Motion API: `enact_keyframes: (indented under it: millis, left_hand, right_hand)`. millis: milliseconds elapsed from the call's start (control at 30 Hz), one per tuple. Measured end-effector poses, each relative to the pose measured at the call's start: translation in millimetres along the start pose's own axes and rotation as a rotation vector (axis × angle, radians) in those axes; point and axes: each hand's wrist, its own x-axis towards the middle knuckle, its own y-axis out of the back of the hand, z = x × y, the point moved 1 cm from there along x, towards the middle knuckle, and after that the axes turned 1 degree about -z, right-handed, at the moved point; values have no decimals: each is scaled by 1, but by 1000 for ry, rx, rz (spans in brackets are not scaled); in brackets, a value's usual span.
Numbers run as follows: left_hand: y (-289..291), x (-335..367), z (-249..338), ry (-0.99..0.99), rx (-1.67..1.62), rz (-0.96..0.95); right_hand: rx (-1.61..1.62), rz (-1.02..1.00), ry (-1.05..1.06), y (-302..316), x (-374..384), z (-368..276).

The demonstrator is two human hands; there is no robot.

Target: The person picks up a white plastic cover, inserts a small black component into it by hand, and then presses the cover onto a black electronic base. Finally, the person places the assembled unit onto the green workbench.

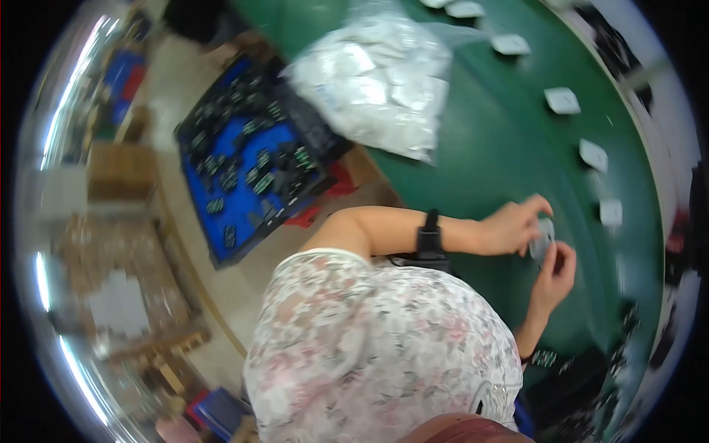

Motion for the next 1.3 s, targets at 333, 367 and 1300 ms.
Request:
enact_keyframes:
  millis: [333, 367, 1300]
  left_hand:
    - [0, 7, -2, 153, -238, -89]
    - [-1, 7, -2, 176, -207, -108]
    - [-20, 0, 8, -112, 144, -92]
  right_hand:
    - [221, 107, -31, -7, 2, -13]
    - [174, 111, -33, -5, 1, -13]
    - [150, 205, -84, -9, -12, -4]
